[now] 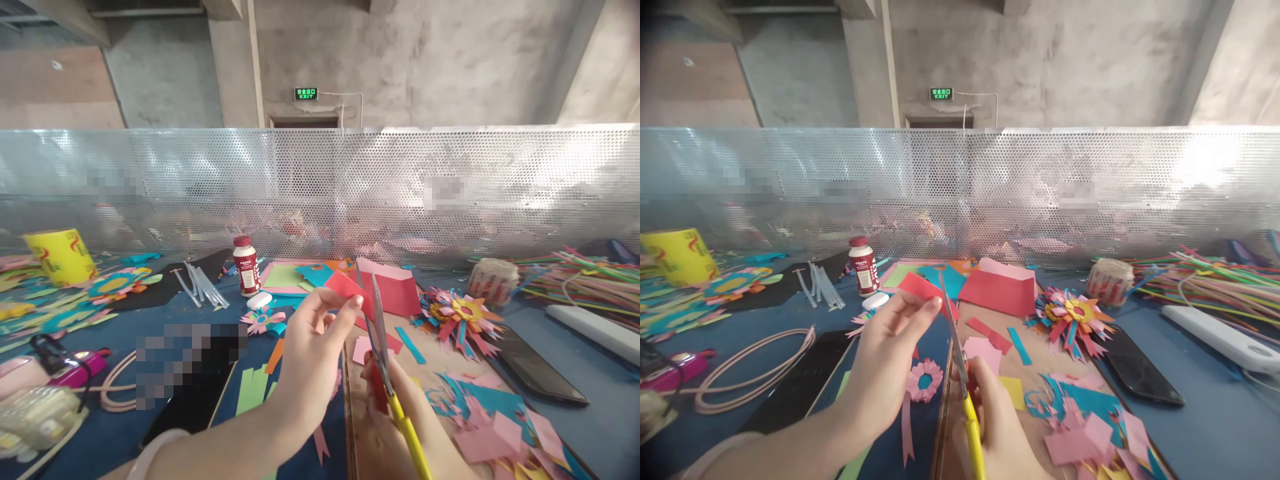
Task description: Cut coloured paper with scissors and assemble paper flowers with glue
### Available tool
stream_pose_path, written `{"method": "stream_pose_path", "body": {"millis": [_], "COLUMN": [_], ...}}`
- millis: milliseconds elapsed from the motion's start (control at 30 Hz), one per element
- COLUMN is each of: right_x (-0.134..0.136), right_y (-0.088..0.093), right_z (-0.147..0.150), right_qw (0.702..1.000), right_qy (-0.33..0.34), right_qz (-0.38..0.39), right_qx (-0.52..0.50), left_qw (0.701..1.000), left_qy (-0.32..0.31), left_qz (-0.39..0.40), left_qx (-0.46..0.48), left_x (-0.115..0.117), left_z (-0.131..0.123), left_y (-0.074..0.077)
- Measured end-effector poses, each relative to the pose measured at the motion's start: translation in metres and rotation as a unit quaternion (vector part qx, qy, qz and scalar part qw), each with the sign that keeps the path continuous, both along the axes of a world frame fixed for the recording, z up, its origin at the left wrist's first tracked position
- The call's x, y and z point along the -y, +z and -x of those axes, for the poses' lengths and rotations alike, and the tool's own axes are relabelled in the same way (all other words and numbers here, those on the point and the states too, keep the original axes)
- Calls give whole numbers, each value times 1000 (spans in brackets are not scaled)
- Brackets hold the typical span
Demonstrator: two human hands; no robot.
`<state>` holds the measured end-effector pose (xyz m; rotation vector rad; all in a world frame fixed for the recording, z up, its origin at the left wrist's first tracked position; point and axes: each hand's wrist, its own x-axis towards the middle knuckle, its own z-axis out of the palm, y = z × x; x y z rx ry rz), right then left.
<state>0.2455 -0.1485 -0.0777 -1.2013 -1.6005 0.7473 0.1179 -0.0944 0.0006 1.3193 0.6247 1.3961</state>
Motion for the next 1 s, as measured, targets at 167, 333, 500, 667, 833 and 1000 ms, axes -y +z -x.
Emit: {"method": "stream_pose_path", "body": {"millis": [167, 333, 500, 667, 833, 1000], "right_x": [0, 3, 4, 2, 1, 1], "right_y": [-16, -24, -21, -21, -16, -4], "right_z": [-5, -9, -11, -13, -15, -12], "right_qw": [1000, 999, 998, 997, 995, 997], "right_qy": [-20, -23, -33, -49, -65, -48], "right_qz": [3, 25, 44, 54, 59, 60], "right_qx": [-7, -16, -18, -30, -36, -31], "left_qw": [997, 990, 985, 990, 996, 998], "left_qy": [-7, -13, -36, -46, -25, -45], "left_qz": [12, -16, -49, -21, 24, 34], "left_qx": [72, 142, 161, 135, 79, 40], "left_x": [-14, -29, -48, -61, -63, -60], "left_z": [8, 18, 29, 33, 28, 28], "left_y": [16, 32, 42, 40, 34, 34]}}
